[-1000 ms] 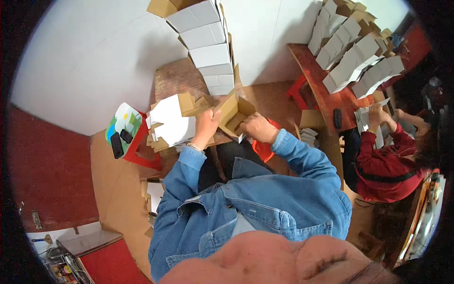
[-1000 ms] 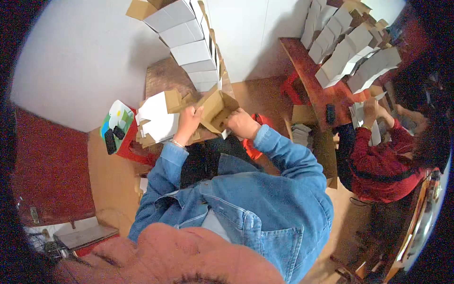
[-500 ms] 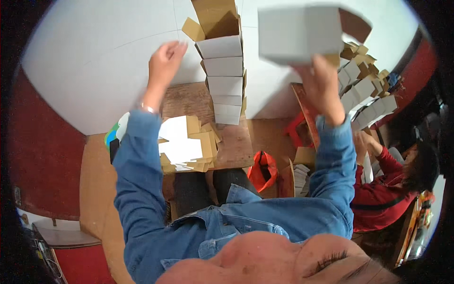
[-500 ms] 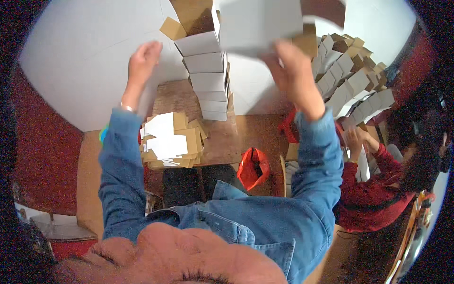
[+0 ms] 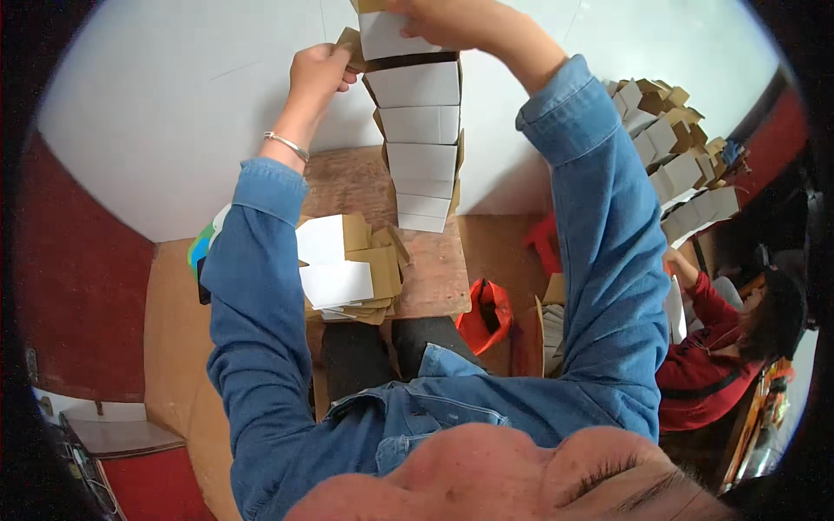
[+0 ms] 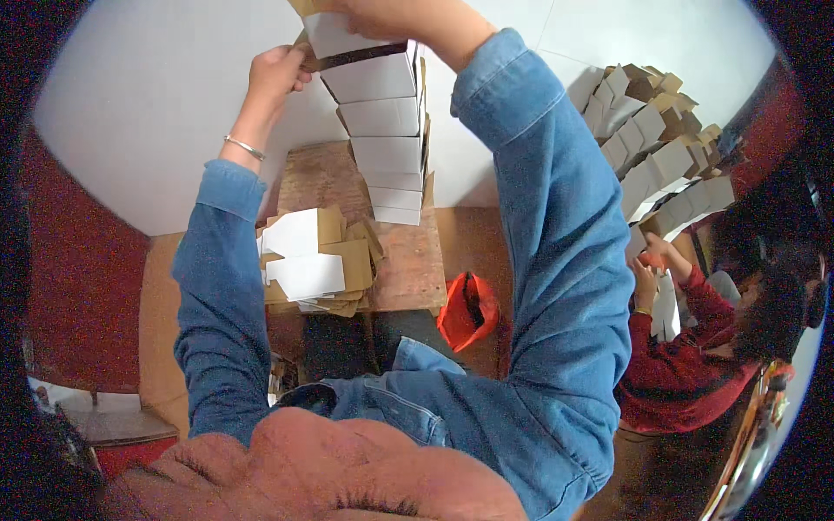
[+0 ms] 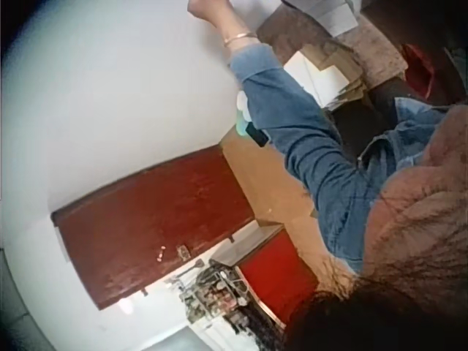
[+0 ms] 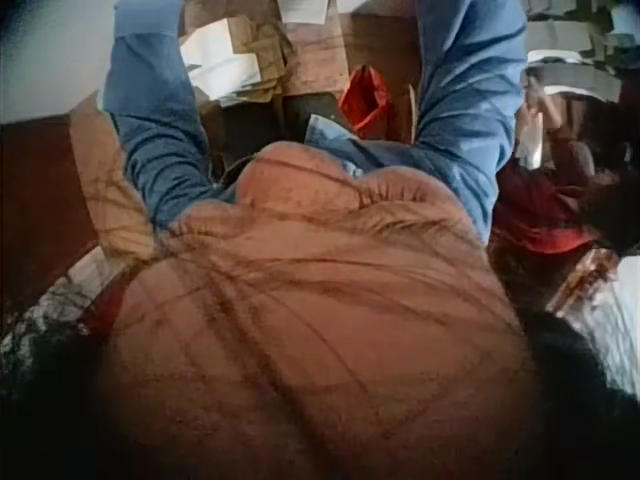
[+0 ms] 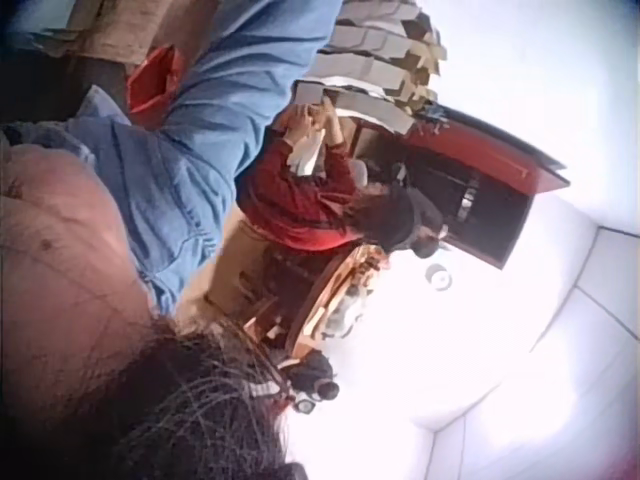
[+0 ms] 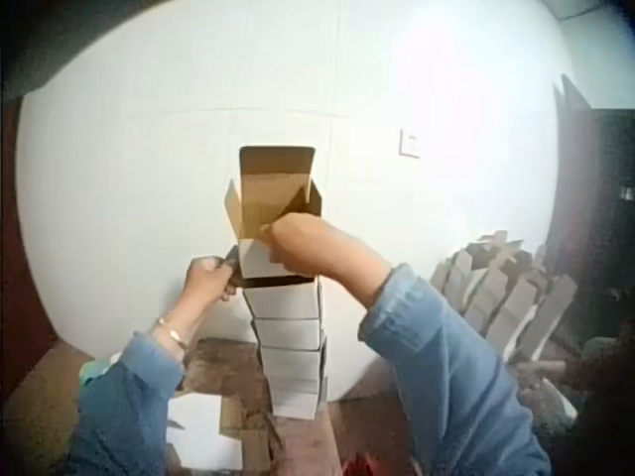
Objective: Folding and stacking cardboard boxes at a manual assembly station.
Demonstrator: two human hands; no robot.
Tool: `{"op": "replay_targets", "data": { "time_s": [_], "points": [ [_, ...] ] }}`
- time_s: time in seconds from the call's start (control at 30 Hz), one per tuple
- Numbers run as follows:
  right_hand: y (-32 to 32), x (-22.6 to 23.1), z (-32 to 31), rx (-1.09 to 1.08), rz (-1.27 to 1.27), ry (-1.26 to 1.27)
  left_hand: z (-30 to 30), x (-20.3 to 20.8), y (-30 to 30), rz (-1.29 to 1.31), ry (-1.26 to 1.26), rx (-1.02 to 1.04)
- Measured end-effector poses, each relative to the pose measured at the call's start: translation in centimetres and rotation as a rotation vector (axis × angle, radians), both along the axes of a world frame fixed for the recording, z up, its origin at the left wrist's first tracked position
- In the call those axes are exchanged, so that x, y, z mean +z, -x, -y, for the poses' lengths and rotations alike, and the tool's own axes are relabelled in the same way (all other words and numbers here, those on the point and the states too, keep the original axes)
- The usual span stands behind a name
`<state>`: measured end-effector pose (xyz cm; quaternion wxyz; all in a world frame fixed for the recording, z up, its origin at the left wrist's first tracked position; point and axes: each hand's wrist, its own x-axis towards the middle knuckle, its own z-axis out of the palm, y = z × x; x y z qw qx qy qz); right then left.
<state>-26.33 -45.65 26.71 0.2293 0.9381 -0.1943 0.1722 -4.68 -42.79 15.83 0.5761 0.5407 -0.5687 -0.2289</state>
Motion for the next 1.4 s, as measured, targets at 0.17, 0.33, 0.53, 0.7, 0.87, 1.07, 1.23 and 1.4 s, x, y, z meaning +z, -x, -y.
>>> {"op": "replay_targets", "data": {
  "time_s": [0.17,0.33,0.53,0.7,0.87,1.07,1.23,1.4],
  "points": [
    [-2.4,0.9,0.8,-0.21,-0.168,-0.097,-0.6,0.2,0.0,-0.075,0.018,-0.052],
    [-0.7,3.5,0.4,-0.199,-0.254,-0.062,-0.8,0.7,2.2,-0.064,0.03,-0.018],
    [-1.0,3.5,-1.6,-0.134,-0.236,-0.073,0.3,0.1,1.9,-0.028,0.074,0.059],
    [-1.5,1.9,-0.7,-0.245,-0.25,-0.057,0.7,0.0,2.0,-0.106,0.104,0.034],
    [-1.4,1.0,-0.5,-0.161,-0.217,-0.049,0.1,0.0,2.1,0.002,0.065,0.06],
    [-1.1,-0.5,-0.8,-0.141,-0.111,-0.074,-0.4,0.5,2.6,0.113,-0.023,0.069],
    [2.0,-1.7,-2.5,0.306,0.386,0.22,0.7,0.6,1.9,0.162,-0.001,0.052],
    [6.7,-10.3,-2.0,0.205,0.845,0.038,1.6,-0.2,-0.7,0.04,0.027,0.04]
  ]
}}
